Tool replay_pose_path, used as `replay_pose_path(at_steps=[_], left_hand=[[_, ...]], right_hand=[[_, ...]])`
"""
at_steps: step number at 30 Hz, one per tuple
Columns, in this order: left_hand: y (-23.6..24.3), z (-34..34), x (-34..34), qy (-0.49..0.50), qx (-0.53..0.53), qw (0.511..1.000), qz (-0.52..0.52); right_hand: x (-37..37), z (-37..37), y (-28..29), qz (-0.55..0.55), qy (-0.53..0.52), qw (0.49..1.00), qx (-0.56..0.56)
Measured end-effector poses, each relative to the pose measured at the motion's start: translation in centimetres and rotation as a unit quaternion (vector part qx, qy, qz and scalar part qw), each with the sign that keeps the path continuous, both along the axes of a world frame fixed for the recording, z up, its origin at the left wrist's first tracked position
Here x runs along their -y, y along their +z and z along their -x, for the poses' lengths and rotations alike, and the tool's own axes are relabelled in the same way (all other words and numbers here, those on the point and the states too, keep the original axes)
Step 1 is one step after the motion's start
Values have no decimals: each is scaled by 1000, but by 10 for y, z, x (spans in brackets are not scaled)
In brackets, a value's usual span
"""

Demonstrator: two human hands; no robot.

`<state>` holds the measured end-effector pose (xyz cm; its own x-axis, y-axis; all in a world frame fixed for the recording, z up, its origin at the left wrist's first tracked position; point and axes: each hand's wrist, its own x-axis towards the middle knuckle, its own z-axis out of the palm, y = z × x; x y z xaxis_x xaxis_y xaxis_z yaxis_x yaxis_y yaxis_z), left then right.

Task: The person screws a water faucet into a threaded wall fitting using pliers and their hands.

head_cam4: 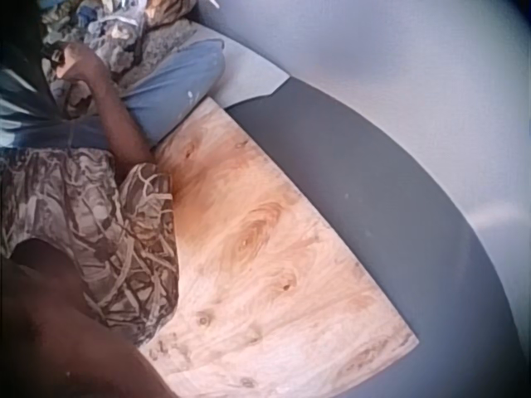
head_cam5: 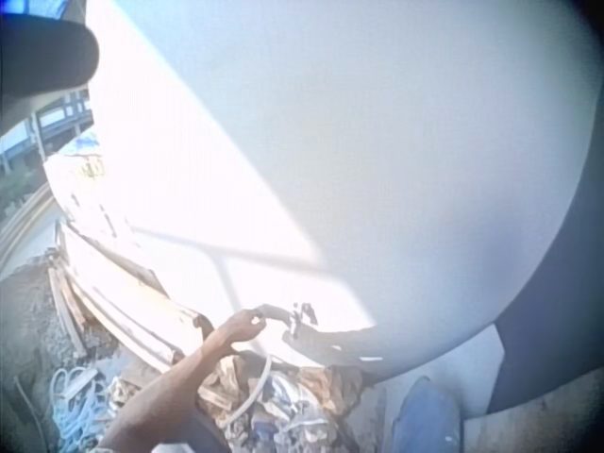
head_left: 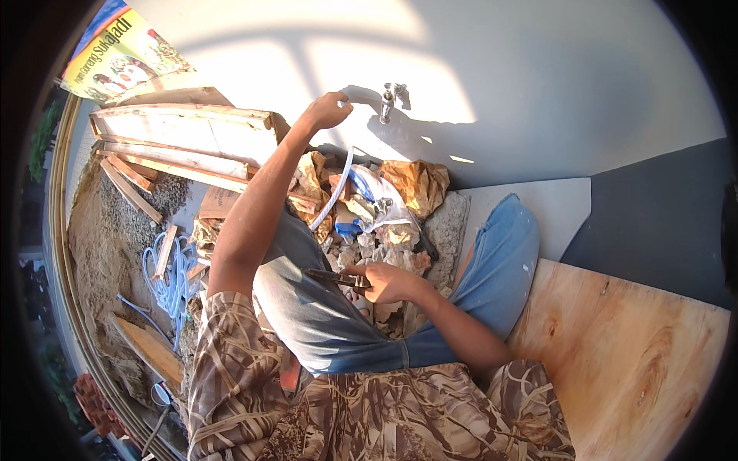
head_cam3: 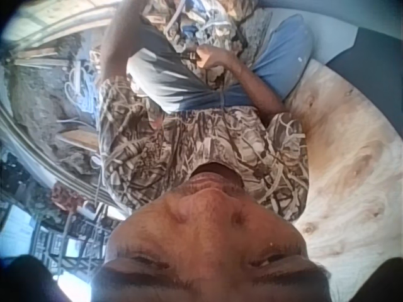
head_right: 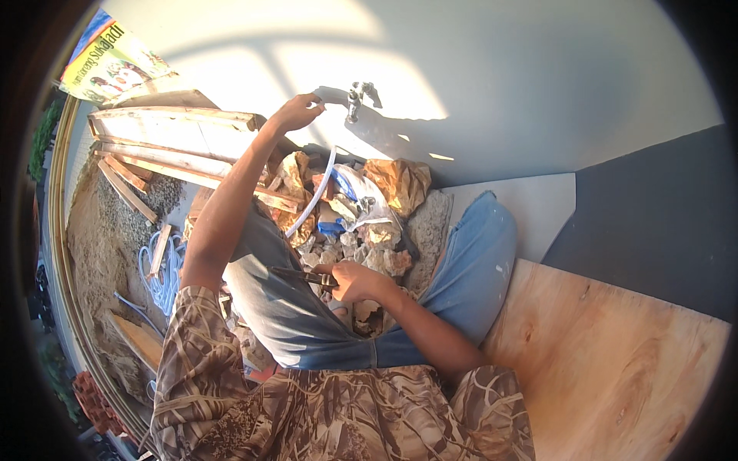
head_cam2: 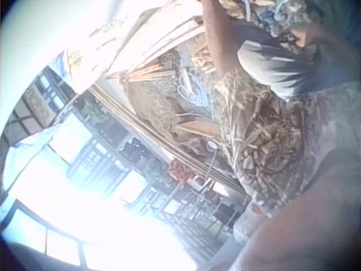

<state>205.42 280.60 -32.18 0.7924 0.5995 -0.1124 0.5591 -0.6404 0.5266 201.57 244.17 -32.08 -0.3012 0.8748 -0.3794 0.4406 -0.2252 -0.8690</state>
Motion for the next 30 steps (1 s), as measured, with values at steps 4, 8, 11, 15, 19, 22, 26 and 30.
replay_pose_path(at_steps=[4,8,11,15,19,22,26,30], left_hand=[[-1,-1,1,0,-1,1000,6],[-2,-1,-2,-12,-16,1000,16],[-5,-3,-3,-12,-7,1000,13],[-10,1,-10,-22,17,1000,9],[-5,0,-8,-31,-6,999,28],[1,-1,-1,-16,6,1000,18],[4,-1,-1,-11,-3,1000,28],[2,4,-3,-6,-5,1000,24]], right_hand=[[-1,0,2,3,10,1000,3],[-3,-4,13,16,19,1000,17],[0,-9,11,2,8,999,41],[2,-16,17,-19,-45,997,55],[2,-21,29,6,-62,998,5],[6,-19,14,-61,-75,995,-20],[5,-13,7,-65,-60,995,-35],[2,-9,24,-13,-37,998,-46]])
